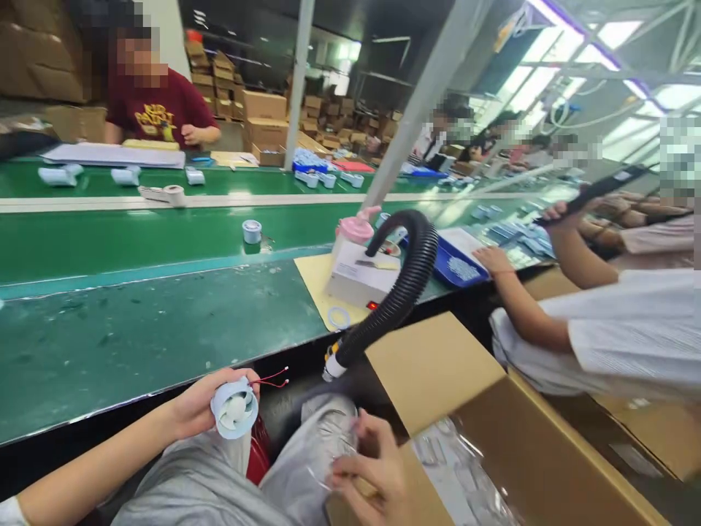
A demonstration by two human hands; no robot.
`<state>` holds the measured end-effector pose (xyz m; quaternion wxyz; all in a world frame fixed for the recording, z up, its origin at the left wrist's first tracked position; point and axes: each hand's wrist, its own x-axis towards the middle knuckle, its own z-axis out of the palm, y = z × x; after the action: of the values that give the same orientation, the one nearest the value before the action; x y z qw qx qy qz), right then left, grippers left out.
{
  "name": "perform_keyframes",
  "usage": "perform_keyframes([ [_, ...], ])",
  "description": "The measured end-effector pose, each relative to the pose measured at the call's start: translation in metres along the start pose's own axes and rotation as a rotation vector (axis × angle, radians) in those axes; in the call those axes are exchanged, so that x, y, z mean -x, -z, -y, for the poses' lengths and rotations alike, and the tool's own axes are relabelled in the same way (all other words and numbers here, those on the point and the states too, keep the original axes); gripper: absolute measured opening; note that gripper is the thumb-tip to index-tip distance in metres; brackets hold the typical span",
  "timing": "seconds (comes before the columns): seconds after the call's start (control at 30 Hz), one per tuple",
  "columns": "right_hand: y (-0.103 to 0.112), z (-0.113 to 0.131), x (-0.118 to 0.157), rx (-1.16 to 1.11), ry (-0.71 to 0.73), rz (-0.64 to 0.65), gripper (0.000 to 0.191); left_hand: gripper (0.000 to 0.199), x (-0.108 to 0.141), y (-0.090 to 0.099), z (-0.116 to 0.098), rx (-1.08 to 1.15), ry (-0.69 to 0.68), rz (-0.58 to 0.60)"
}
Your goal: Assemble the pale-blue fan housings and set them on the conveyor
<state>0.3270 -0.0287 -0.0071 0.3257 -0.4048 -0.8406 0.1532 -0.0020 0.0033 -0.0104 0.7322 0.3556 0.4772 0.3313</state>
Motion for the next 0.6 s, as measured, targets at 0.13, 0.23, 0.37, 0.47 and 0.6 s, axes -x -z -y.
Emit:
perform_keyframes([
  [0.13, -0.037, 0.027, -0.025, -0.022, 0.105, 0.025, 0.025, 0.041, -0.002, -0.010, -0.005, -0.095, 0.025, 0.098],
  [0.23, -0.057, 0.034, -0.041, 0.179, 0.212, 0.011, 0.027, 0.030, 0.004, -0.012, -0.010, -0.261, -0.059, 0.092],
  [0.37, -0.076, 0.036, -0.054, 0.300, 0.175, 0.073, 0.038, 0.016, 0.011, -0.014, -0.009, -0.754, -0.381, 0.105],
  [0.47, -0.081, 0.039, -0.057, 0.078, 0.085, 0.147, 0.023, 0.019, 0.009, -0.009, -0.002, -0.821, -0.500, 0.076],
  [0.6, -0.075, 0.048, -0.054, -0.298, -0.150, 0.102, 0.011, 0.058, -0.001, 0.004, 0.010, -0.714, -0.592, 0.026],
])
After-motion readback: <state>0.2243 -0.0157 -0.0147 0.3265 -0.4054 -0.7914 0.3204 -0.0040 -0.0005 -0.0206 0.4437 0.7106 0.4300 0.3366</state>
